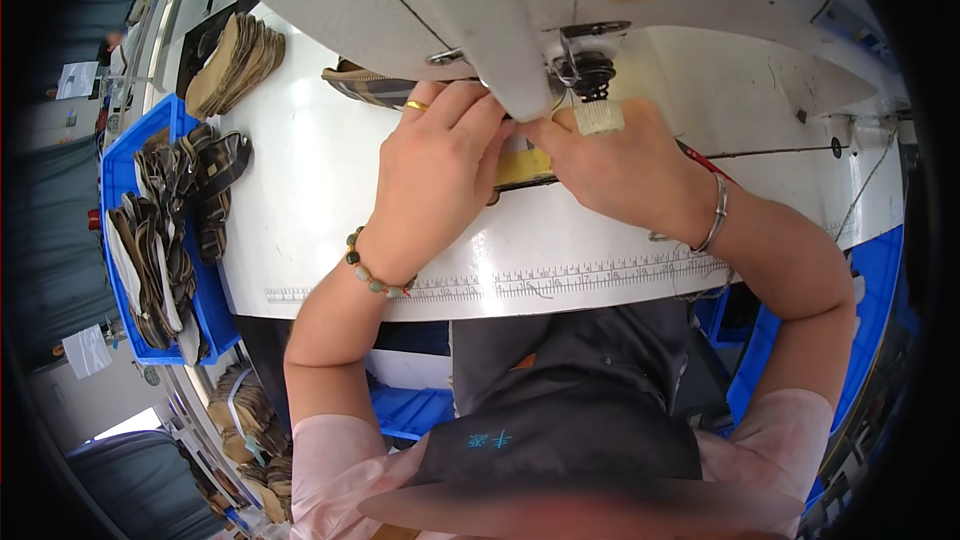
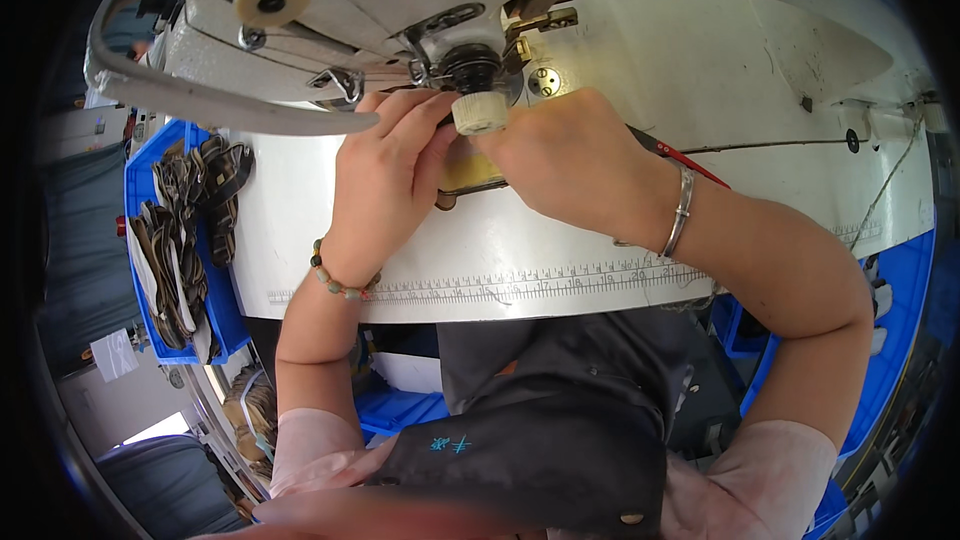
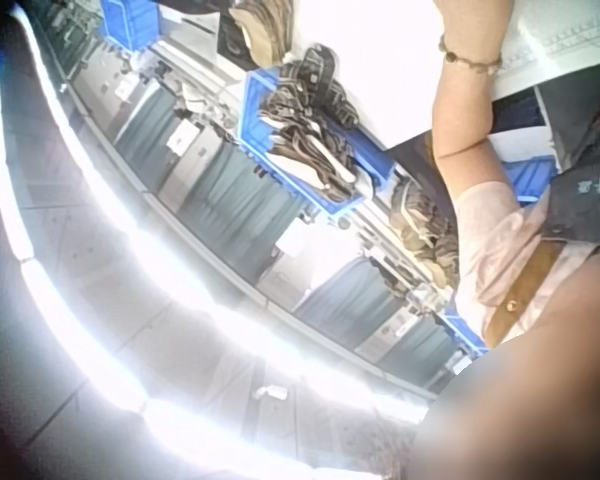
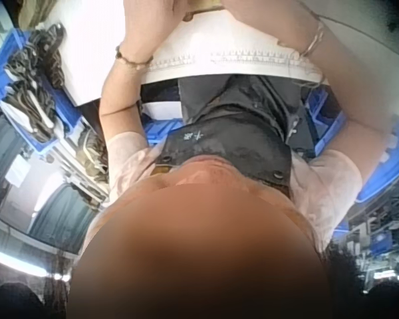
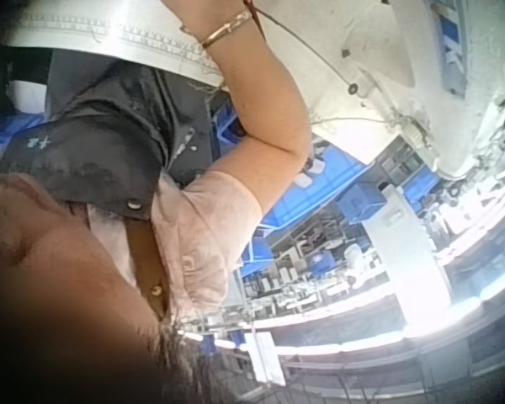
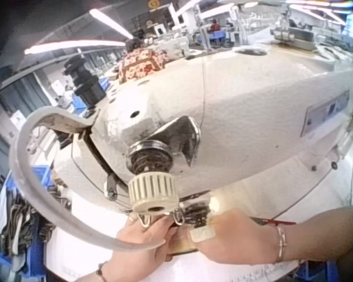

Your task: The recorder uses an industrial sewing machine to assemble and finish leather pouches, including trimming threads and stitching edges.

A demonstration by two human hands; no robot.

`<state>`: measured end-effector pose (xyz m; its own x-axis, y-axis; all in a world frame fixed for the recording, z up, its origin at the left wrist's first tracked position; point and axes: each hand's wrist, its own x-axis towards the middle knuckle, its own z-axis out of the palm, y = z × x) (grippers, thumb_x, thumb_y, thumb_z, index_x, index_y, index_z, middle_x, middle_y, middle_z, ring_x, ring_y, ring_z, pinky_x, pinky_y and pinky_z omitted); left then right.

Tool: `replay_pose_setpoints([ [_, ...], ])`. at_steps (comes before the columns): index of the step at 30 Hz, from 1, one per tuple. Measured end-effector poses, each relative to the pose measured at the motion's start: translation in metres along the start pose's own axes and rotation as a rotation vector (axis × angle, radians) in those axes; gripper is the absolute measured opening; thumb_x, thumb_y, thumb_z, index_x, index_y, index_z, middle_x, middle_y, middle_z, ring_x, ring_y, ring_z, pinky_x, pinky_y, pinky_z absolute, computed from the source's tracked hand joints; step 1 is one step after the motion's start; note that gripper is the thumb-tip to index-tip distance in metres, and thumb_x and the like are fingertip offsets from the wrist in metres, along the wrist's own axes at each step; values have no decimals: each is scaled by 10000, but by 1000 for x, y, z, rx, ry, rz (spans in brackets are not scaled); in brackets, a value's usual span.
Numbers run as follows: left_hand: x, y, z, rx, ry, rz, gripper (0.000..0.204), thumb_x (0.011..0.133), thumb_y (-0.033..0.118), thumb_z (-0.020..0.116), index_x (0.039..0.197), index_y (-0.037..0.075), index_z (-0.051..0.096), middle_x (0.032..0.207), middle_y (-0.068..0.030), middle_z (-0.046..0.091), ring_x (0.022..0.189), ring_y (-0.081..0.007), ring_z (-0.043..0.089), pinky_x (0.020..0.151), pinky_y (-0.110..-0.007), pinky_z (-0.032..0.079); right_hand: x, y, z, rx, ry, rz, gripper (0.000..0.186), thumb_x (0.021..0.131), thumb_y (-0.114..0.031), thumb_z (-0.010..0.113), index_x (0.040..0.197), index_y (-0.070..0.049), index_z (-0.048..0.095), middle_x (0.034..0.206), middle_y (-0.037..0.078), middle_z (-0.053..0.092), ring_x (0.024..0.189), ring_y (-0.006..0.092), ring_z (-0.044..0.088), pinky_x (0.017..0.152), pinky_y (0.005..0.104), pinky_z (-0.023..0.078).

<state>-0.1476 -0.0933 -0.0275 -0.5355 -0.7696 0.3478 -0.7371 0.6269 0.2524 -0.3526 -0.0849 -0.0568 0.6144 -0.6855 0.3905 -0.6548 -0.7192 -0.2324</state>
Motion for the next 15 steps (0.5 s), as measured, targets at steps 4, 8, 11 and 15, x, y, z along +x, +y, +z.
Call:
replay_pose_setpoints([
  [4, -1, -1, 2, 32, 70, 47, 237, 779, -31, 678, 1001, 44, 711, 976, -46, 688, 817, -300, 622, 678, -366, 533, 3, -5, 2, 8, -8, -5, 184, 784, -91, 621, 949, -106, 702, 622, 70, 641, 565, 227, 657, 507, 350, 495],
  [8, -1, 8, 0, 133, 31, 60, 259, 689, -39, 685, 923, 68, 714, 932, -9, 672, 817, -252, 617, 657, -337, 529, 6, -7, -2, 26, -38, -23, 178, 784, -95, 615, 944, -105, 692, 611, 65, 636, 555, 224, 658, 495, 358, 492],
  [11, 1, 7, -6, 175, -6, 108, 256, 647, -32, 684, 877, 77, 707, 914, 2, 656, 817, -235, 607, 639, -331, 524, 5, -8, -1, 20, -68, -28, 150, 787, -98, 612, 919, -89, 684, 606, 67, 635, 552, 228, 660, 494, 362, 497],
  [15, -2, -2, -1, 218, -43, 144, 238, 686, 87, 680, 921, 103, 710, 954, 7, 610, 903, -216, 560, 771, -322, 479, 4, -11, -4, 17, -55, -28, 111, 789, -102, 612, 881, -71, 666, 612, 70, 639, 562, 232, 669, 499, 364, 506],
])
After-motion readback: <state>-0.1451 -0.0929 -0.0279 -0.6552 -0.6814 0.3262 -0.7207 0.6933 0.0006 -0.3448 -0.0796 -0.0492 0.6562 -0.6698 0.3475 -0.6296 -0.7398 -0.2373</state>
